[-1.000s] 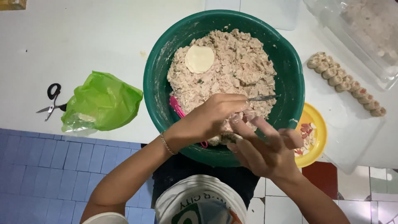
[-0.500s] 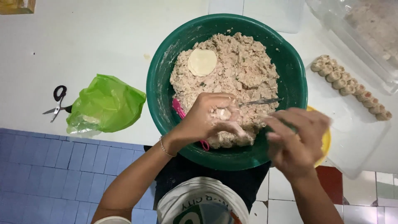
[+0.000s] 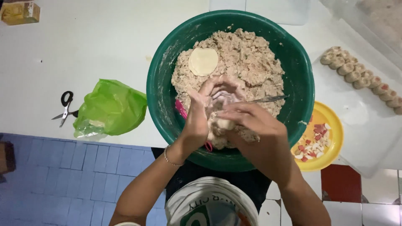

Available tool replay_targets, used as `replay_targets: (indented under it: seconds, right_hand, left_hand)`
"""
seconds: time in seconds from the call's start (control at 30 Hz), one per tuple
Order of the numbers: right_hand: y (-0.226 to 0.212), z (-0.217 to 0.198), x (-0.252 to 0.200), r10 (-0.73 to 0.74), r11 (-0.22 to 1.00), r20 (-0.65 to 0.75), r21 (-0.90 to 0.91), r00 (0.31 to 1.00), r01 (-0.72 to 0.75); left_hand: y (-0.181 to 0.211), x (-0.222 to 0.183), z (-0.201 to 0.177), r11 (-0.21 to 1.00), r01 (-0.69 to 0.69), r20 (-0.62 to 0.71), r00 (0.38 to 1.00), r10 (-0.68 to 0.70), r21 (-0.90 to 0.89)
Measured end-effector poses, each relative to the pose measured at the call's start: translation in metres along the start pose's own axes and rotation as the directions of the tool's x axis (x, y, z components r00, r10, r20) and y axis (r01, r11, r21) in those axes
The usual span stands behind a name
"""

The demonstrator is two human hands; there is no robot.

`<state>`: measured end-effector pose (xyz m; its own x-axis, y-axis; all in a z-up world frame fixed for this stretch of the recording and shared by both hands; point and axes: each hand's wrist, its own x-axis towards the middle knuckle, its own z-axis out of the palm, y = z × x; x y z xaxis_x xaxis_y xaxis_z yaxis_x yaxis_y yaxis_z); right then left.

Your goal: Preparing dumplings by portioning meat filling onto dough wrappers and folding them into shape by hand.

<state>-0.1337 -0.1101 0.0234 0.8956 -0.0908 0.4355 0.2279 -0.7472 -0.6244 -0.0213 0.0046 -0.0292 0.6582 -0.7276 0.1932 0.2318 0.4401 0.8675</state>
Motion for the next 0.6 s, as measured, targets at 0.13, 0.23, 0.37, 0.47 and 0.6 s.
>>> replay_targets:
  seconds: [0.13, 0.23, 0.37, 0.47, 0.6]
  right_hand:
    - [-0.006, 0.010, 0.002, -0.025, 0.999, 0.002, 0.037, 1.000, 0.025]
    - [-0.011, 0.009, 0.000, 0.214, 0.962, -0.012, 0.174, 0.977, -0.209]
    - [-0.006, 0.010, -0.005, 0.159, 0.976, -0.019, 0.151, 0.987, -0.155]
    - [-0.008, 0.006, -0.004, 0.204, 0.967, 0.031, 0.149, 0.979, -0.206]
    - [0.004, 0.016, -0.014, 0.358, 0.916, 0.054, 0.176, 0.932, -0.362]
  left_hand:
    - [0.004, 0.002, 0.017, 0.998, -0.056, 0.021, 0.998, 0.057, -0.007]
    - [-0.008, -0.006, 0.017, 0.976, 0.073, -0.017, 0.997, -0.079, -0.207]
    - [0.004, -0.001, 0.022, 0.992, 0.023, -0.038, 0.999, -0.028, -0.123]
    - [0.008, 0.004, 0.022, 0.996, -0.022, -0.013, 1.000, 0.021, -0.083]
    - [0.002, 0.002, 0.017, 0.999, -0.028, -0.010, 1.000, 0.027, -0.038]
